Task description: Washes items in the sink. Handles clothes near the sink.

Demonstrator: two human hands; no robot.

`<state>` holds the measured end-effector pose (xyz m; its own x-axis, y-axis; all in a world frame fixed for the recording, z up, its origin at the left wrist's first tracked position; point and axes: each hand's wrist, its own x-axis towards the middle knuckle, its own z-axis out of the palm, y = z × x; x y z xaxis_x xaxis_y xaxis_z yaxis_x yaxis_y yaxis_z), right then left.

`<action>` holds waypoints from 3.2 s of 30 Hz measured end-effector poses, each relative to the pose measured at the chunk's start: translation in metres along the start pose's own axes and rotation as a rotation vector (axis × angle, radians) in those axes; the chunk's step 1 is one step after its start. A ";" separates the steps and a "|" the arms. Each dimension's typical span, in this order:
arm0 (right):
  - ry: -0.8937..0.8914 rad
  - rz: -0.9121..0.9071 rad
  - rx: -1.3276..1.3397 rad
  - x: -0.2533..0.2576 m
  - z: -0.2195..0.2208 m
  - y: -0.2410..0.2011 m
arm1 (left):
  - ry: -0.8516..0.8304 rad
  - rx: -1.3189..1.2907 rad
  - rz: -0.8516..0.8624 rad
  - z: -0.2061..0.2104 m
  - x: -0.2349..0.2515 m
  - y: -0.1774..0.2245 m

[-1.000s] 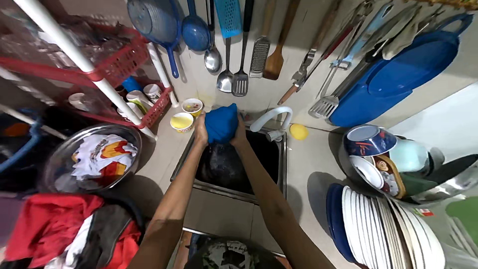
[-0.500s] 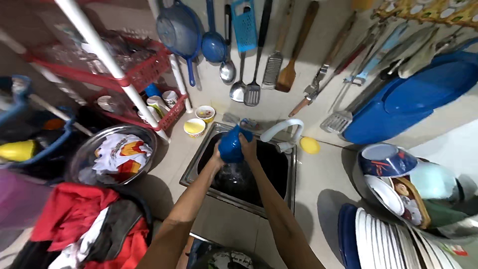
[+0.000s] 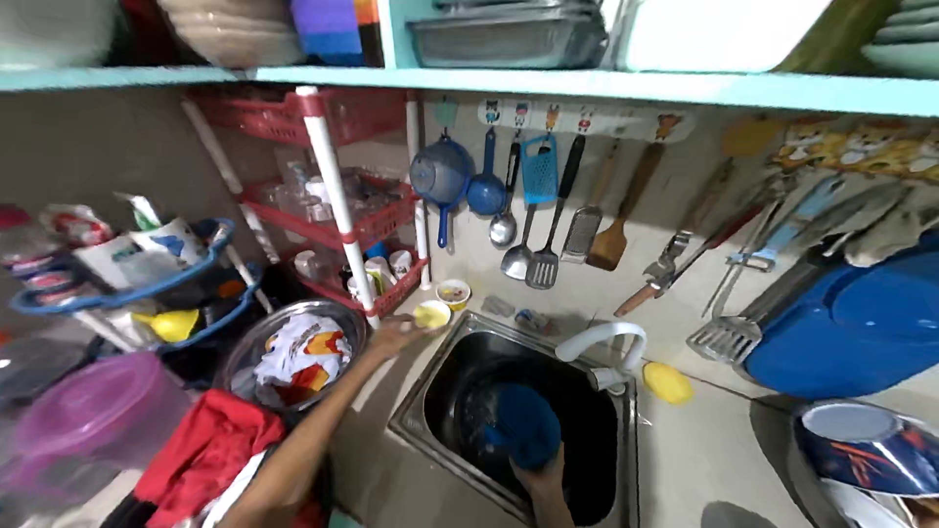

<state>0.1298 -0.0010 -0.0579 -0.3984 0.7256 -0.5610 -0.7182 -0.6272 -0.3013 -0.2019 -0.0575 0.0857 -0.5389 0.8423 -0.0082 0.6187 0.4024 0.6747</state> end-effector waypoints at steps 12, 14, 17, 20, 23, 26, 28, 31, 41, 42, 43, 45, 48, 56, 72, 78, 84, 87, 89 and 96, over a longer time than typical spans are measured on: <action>0.070 -0.203 0.010 -0.019 0.008 0.059 | -0.079 0.533 -0.139 -0.074 0.004 -0.212; 0.060 -0.193 0.014 -0.014 0.011 0.072 | -0.045 0.534 -0.111 -0.071 0.007 -0.222; 0.091 -0.211 -0.016 -0.013 0.018 0.088 | -0.063 0.561 -0.095 -0.078 0.011 -0.229; 0.048 -0.245 -0.062 -0.007 0.016 0.095 | -0.064 0.598 -0.060 -0.082 0.012 -0.233; -0.019 -0.256 -0.064 -0.004 0.019 0.097 | -0.043 0.590 -0.003 -0.085 0.011 -0.232; -0.036 -0.231 -0.104 -0.010 0.032 0.097 | 0.015 0.548 0.044 -0.096 0.009 -0.223; -0.070 -0.206 -0.133 -0.012 0.041 0.093 | 0.033 0.528 0.009 -0.114 0.007 -0.207; -0.139 -0.225 -0.201 -0.017 0.067 0.091 | 0.198 0.448 0.043 -0.149 0.009 -0.196; -0.398 -0.235 -0.408 -0.019 0.161 0.126 | 0.111 0.573 0.019 -0.157 0.016 -0.266; -0.426 -0.230 -0.404 -0.018 0.166 0.130 | 0.094 0.558 0.009 -0.148 0.014 -0.272; -0.450 -0.234 -0.403 -0.016 0.172 0.135 | 0.083 0.552 0.002 -0.143 0.013 -0.274; -0.482 -0.241 -0.425 -0.012 0.188 0.146 | 0.022 0.580 -0.047 -0.144 0.011 -0.268; -0.562 -0.245 -0.506 -0.005 0.220 0.163 | -0.089 0.694 -0.239 -0.143 0.005 -0.234; -0.830 -0.530 -1.041 0.021 0.293 0.228 | 0.120 0.699 -0.181 -0.098 0.003 -0.226; -1.120 -0.429 -2.491 0.053 0.298 0.307 | 0.072 0.572 -0.143 -0.149 0.022 -0.260; -1.203 -0.573 -2.407 0.048 0.277 0.328 | 0.077 0.608 -0.201 -0.141 0.019 -0.252; -1.071 -0.736 -2.164 0.016 0.241 0.297 | 0.008 0.581 -0.199 -0.138 0.014 -0.239; -1.009 -0.823 -2.010 -0.001 0.214 0.236 | -0.125 0.551 -0.162 -0.160 -0.005 -0.217; -0.939 -0.832 -1.992 -0.001 0.190 0.189 | -0.089 0.563 -0.128 -0.170 -0.028 -0.201; -0.761 -0.183 -2.228 -0.009 0.100 0.067 | -0.180 0.463 -0.055 -0.182 -0.121 -0.120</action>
<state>0.0282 -0.0210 0.0039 -0.8585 0.3968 -0.3248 0.5083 0.5752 -0.6409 -0.3150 -0.2735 0.1403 -0.4958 0.8476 -0.1891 0.8032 0.5304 0.2712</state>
